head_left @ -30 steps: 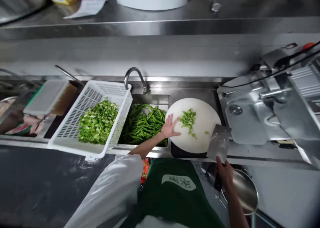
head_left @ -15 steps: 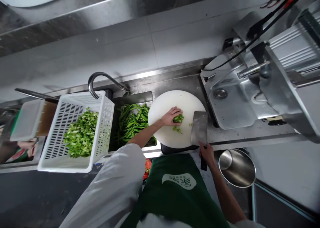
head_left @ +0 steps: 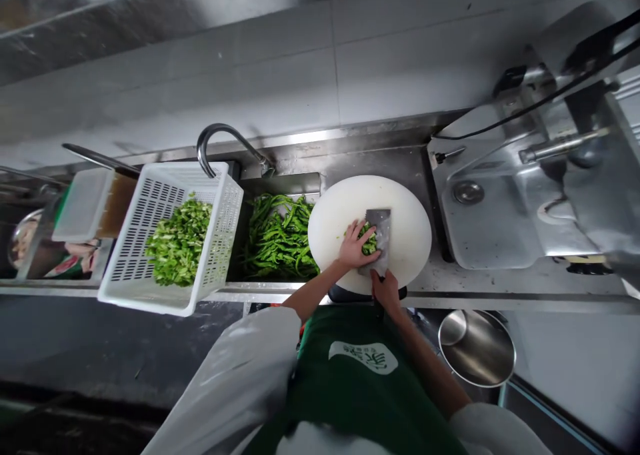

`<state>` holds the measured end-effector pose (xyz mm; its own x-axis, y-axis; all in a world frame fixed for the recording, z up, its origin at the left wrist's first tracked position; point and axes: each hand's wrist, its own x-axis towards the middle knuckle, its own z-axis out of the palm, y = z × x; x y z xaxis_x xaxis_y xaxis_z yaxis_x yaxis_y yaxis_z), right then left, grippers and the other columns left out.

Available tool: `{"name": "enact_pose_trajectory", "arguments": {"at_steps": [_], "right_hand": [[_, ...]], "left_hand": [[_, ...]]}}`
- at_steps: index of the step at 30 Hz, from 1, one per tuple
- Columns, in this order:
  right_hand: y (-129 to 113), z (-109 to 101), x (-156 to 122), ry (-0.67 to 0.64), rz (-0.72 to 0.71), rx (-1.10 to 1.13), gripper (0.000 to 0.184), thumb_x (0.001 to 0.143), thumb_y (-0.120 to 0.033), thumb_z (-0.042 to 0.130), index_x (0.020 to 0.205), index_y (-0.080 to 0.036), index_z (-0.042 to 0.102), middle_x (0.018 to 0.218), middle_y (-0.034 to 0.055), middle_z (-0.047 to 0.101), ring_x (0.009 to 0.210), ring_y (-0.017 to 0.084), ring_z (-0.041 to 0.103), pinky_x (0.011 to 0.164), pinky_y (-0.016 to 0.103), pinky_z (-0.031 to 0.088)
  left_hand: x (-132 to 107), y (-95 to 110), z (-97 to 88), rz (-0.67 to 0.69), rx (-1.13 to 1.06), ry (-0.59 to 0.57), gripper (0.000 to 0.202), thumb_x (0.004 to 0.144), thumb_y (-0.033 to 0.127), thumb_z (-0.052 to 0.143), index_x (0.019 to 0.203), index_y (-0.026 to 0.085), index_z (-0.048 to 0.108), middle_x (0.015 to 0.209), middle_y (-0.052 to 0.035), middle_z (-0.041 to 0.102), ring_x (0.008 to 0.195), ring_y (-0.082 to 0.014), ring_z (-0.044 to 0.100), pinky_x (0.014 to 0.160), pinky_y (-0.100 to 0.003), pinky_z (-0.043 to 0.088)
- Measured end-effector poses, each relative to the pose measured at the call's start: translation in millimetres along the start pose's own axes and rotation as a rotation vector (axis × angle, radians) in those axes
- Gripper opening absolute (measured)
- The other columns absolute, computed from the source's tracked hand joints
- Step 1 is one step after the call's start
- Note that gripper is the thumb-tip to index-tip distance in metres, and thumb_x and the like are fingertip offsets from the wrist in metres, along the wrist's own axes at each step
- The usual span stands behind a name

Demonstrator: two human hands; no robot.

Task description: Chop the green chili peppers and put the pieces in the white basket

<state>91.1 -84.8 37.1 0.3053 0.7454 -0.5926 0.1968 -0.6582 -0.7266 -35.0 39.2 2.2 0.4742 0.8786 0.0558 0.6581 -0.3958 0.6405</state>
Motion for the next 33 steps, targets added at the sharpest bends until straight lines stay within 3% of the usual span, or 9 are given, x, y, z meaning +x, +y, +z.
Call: {"name": "enact_pose_trajectory", "arguments": {"at_steps": [10,13,16,20,25,29,33], "right_hand": [[-17,51,-2,-0.001,-0.043,0.031,0.040,0.088,-0.064,0.057,0.089,-0.024,0.058,0.043,-0.0023,0.054,0.040,0.021,0.055,0.049,0.033,0.045],[-26,68,-5,-0.040,-0.077,0.041,0.036,0.089,-0.061,0.057,0.091,-0.024,0.057,0.045,-0.0035,0.053,0.039,0.020,0.053,0.047,0.031,0.042],[-40,89,-14,-0.061,-0.152,0.006,0.034,0.091,-0.057,0.054,0.095,-0.024,0.057,0.048,-0.0030,0.054,0.044,0.021,0.055,0.048,0.031,0.043],[-79,128,-40,-0.078,-0.347,-0.157,0.029,0.094,-0.052,0.051,0.093,-0.024,0.058,0.067,0.0057,0.067,0.066,0.024,0.065,0.060,0.031,0.047],[-174,209,-95,-0.336,-0.656,-0.360,0.020,0.098,-0.040,0.053,0.097,-0.021,0.061,0.082,0.0110,0.074,0.075,0.024,0.069,0.068,0.030,0.047],[-257,292,-138,-0.521,-0.882,-0.515,0.016,0.098,-0.029,0.054,0.108,-0.019,0.062,0.092,0.0098,0.075,0.084,0.024,0.071,0.073,0.028,0.047],[-313,349,-160,-0.559,-1.074,-0.632,0.014,0.098,-0.022,0.054,0.106,-0.017,0.064,0.098,0.0109,0.075,0.092,0.024,0.071,0.080,0.028,0.047]], "left_hand": [[-4,-5,-4.8,-0.089,-0.198,0.154,0.067,0.090,0.055,0.066,0.149,0.024,0.059,0.164,-0.0142,0.041,0.158,-0.0353,0.031,0.131,-0.058,0.027],[-11,-12,-20.0,-0.114,-0.226,0.195,0.064,0.091,0.056,0.064,0.147,0.024,0.060,0.163,-0.0139,0.042,0.156,-0.0333,0.035,0.131,-0.053,0.030],[-23,-22,-50.6,-0.114,-0.230,0.290,0.063,0.094,0.057,0.062,0.146,0.022,0.060,0.161,-0.0149,0.043,0.153,-0.0308,0.040,0.130,-0.048,0.034],[-54,-41,-125.4,-0.118,-0.171,0.456,0.062,0.095,0.058,0.061,0.147,0.024,0.057,0.161,-0.0142,0.043,0.152,-0.0322,0.040,0.129,-0.050,0.035],[-119,-88,-260.4,-0.201,-0.031,0.805,0.064,0.093,0.061,0.066,0.147,0.026,0.058,0.158,-0.0120,0.047,0.150,-0.0343,0.044,0.127,-0.051,0.036],[-175,-153,-357.9,-0.295,0.041,1.121,0.056,0.097,0.058,0.063,0.144,0.026,0.059,0.151,-0.0091,0.056,0.148,-0.0288,0.047,0.128,-0.046,0.035],[-223,-237,-422.7,-0.532,0.023,1.281,0.054,0.098,0.057,0.064,0.140,0.024,0.059,0.148,-0.0115,0.059,0.146,-0.0263,0.050,0.128,-0.047,0.034]]}}
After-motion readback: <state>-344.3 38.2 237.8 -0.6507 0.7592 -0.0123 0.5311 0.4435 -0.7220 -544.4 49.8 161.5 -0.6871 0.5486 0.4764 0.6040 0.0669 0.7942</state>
